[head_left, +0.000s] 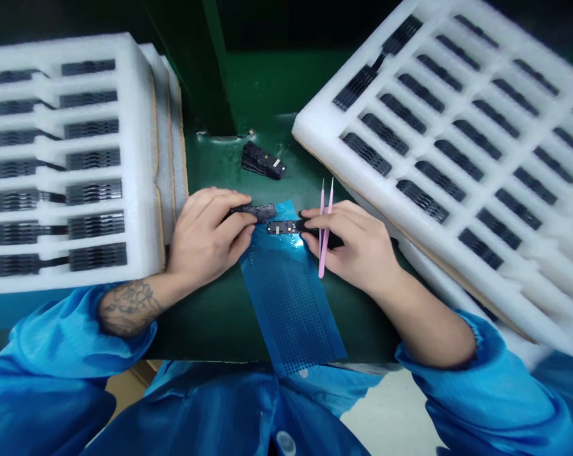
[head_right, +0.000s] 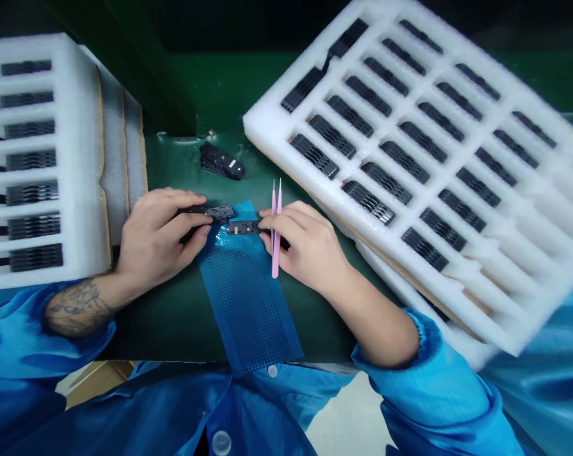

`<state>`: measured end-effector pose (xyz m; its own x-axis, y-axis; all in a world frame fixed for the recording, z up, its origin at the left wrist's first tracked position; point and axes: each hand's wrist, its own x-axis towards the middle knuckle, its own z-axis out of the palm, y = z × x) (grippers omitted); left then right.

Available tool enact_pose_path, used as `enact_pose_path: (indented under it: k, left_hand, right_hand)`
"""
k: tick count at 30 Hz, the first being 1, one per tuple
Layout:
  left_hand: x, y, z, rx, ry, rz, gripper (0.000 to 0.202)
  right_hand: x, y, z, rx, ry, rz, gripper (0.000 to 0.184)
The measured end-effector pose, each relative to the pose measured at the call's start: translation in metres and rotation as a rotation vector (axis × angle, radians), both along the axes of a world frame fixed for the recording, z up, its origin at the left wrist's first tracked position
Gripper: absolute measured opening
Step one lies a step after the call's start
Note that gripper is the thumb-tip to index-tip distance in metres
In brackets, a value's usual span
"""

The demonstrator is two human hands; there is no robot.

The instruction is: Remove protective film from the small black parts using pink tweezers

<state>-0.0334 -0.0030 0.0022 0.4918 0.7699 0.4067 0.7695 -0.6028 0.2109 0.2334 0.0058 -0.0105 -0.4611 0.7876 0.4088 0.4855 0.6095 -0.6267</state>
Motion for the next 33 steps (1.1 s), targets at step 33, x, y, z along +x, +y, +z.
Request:
enact_pose_path:
  k: [33]
  left_hand:
    - [0.014, 0.010, -0.014, -0.140, -0.059, -0.299, 0.016]
  right_hand:
    - [-0.008, -0.009, 0.018, -0.565, 0.273, -0.089, 0.009]
